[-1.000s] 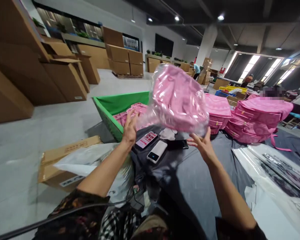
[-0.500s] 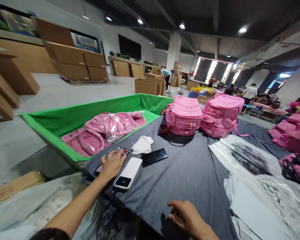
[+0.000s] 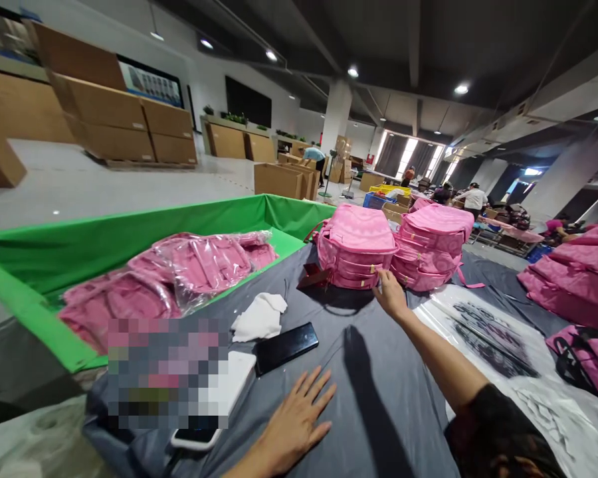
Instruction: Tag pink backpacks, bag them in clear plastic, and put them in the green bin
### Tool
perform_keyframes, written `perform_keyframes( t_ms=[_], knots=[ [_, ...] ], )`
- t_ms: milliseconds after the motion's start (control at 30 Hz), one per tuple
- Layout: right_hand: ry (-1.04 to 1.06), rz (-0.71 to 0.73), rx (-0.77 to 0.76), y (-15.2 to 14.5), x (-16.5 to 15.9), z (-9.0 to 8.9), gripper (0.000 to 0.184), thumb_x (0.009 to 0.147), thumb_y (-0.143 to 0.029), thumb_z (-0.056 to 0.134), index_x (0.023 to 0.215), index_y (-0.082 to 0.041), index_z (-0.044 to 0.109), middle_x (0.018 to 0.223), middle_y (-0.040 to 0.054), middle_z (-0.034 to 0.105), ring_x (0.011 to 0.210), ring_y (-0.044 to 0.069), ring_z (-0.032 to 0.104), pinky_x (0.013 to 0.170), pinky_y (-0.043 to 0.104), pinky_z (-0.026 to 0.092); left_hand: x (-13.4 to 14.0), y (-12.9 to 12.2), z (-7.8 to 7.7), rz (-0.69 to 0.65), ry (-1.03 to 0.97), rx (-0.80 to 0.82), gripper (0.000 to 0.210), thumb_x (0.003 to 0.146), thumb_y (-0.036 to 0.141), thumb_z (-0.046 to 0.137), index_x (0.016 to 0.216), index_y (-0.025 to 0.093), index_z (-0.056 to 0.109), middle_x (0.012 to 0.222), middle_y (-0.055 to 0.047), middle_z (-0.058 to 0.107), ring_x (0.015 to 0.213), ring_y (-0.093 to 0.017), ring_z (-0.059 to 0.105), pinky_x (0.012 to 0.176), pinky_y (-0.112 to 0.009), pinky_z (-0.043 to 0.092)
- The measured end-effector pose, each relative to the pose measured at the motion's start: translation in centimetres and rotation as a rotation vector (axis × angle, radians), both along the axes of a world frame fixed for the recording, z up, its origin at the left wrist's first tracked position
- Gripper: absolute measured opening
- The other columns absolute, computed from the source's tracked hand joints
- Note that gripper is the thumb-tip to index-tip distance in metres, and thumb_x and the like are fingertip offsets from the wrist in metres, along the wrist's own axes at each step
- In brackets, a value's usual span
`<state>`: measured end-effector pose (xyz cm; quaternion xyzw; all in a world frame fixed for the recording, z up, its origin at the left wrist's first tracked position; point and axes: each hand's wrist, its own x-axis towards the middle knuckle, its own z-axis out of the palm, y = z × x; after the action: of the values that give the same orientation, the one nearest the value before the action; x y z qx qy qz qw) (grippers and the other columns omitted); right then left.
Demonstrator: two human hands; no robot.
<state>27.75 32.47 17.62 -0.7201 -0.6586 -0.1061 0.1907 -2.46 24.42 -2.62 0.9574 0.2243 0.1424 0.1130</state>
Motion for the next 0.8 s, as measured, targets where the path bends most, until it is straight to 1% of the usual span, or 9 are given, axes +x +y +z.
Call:
perform_keyframes(
  t_ms=[67, 133, 267, 367, 433, 500, 600, 733, 800],
  knots=[
    [-0.082, -0.013, 0.014, 2.8, 0.2, 0.6, 0.057, 0.088, -0.012, 0.052, 0.145, -0.013, 0.047, 0.147, 0.0202, 0.050, 0.137, 0.029, 0.046, 0.113, 0.043, 0.036, -0.3, 0.5, -0.5, -0.008, -0.020, 0.013, 0.068, 0.098, 0.048, 0.054, 0.158, 0.038, 0.026, 0.165, -0.003, 0.030, 0.151, -0.032, 0.030, 0.121, -0.055, 0.032],
    [-0.149, -0.010, -0.016, 4.3, -0.1, 0.5, 0.053, 0.085, -0.013, 0.060, 0.137, -0.013, 0.055, 0.138, 0.0186, 0.058, 0.132, 0.028, 0.050, 0.115, 0.041, 0.034, -0.4, 1.1, -0.9, -0.023, -0.037, 0.032, 0.068, 0.098, 0.048, 0.055, 0.158, 0.040, 0.025, 0.164, -0.002, 0.032, 0.149, -0.032, 0.033, 0.120, -0.055, 0.035],
    [-0.222, -0.051, -0.050, 3.5, -0.2, 0.4, 0.018, 0.087, -0.025, 0.069, 0.104, -0.018, 0.068, 0.102, 0.0112, 0.069, 0.101, 0.025, 0.063, 0.096, 0.034, 0.044, -0.4, 1.6, -1.4, -0.028, -0.049, 0.053, 0.065, 0.097, 0.046, 0.056, 0.156, 0.041, 0.031, 0.162, -0.001, 0.036, 0.147, -0.032, 0.038, 0.118, -0.055, 0.038],
    [-0.241, -0.096, 0.007, -1.0, 1.2, 2.0, 0.011, 0.095, -0.028, 0.061, 0.093, -0.019, 0.066, 0.096, 0.0099, 0.068, 0.094, 0.023, 0.061, 0.085, 0.031, 0.043, -0.1, 1.6, -1.3, -0.026, -0.050, 0.044, 0.060, 0.096, 0.046, 0.056, 0.153, 0.040, 0.039, 0.161, -0.001, 0.038, 0.146, -0.032, 0.040, 0.118, -0.055, 0.039],
    [-0.250, -0.114, 0.042, -5.8, 2.2, 2.7, 0.015, 0.097, -0.030, 0.057, 0.088, -0.019, 0.064, 0.092, 0.0087, 0.066, 0.092, 0.023, 0.059, 0.084, 0.031, 0.040, 0.1, 1.6, -1.0, -0.017, -0.067, 0.034, 0.056, 0.097, 0.046, 0.055, 0.151, 0.038, 0.044, 0.159, -0.003, 0.042, 0.145, -0.032, 0.041, 0.118, -0.055, 0.039],
    [-0.246, -0.085, 0.093, -11.9, 2.6, 2.1, 0.022, 0.097, -0.034, 0.057, 0.082, -0.020, 0.062, 0.084, 0.0065, 0.063, 0.086, 0.021, 0.057, 0.083, 0.031, 0.039, 0.1, 1.8, -0.5, -0.008, -0.126, 0.013, 0.049, 0.097, 0.046, 0.053, 0.144, 0.032, 0.054, 0.153, -0.007, 0.051, 0.141, -0.031, 0.047, 0.116, -0.052, 0.042],
    [-0.192, 0.063, 0.158, -22.0, 1.2, -2.1, 0.030, 0.094, -0.042, 0.059, 0.073, -0.021, 0.058, 0.073, 0.0034, 0.058, 0.075, 0.019, 0.054, 0.077, 0.031, 0.038, -0.8, 1.5, 0.9, 0.064, -0.377, -0.030, 0.038, 0.099, 0.037, 0.043, 0.121, 0.021, 0.070, 0.131, -0.012, 0.068, 0.121, -0.027, 0.064, 0.103, -0.044, 0.054],
    [-0.090, 0.210, 0.123, -33.8, -4.2, -10.8, 0.038, 0.095, -0.047, 0.051, 0.065, -0.023, 0.055, 0.062, 0.0016, 0.056, 0.065, 0.018, 0.051, 0.074, 0.033, 0.040, -2.8, -1.4, 4.9, 0.312, -0.787, 0.065, 0.026, 0.099, 0.027, 0.043, 0.114, 0.021, 0.063, 0.113, -0.012, 0.069, 0.113, -0.026, 0.065, 0.103, -0.048, 0.052],
    [-0.068, 0.170, 0.126, -37.5, -7.6, -14.0, 0.043, 0.096, -0.051, 0.049, 0.064, -0.023, 0.054, 0.059, 0.0007, 0.055, 0.062, 0.017, 0.050, 0.075, 0.034, 0.040, -2.9, -3.7, 7.2, 0.169, -0.792, 0.125, 0.027, 0.095, 0.027, 0.054, 0.121, 0.025, 0.059, 0.118, -0.011, 0.067, 0.119, -0.027, 0.062, 0.108, -0.051, 0.048]
  ],
)
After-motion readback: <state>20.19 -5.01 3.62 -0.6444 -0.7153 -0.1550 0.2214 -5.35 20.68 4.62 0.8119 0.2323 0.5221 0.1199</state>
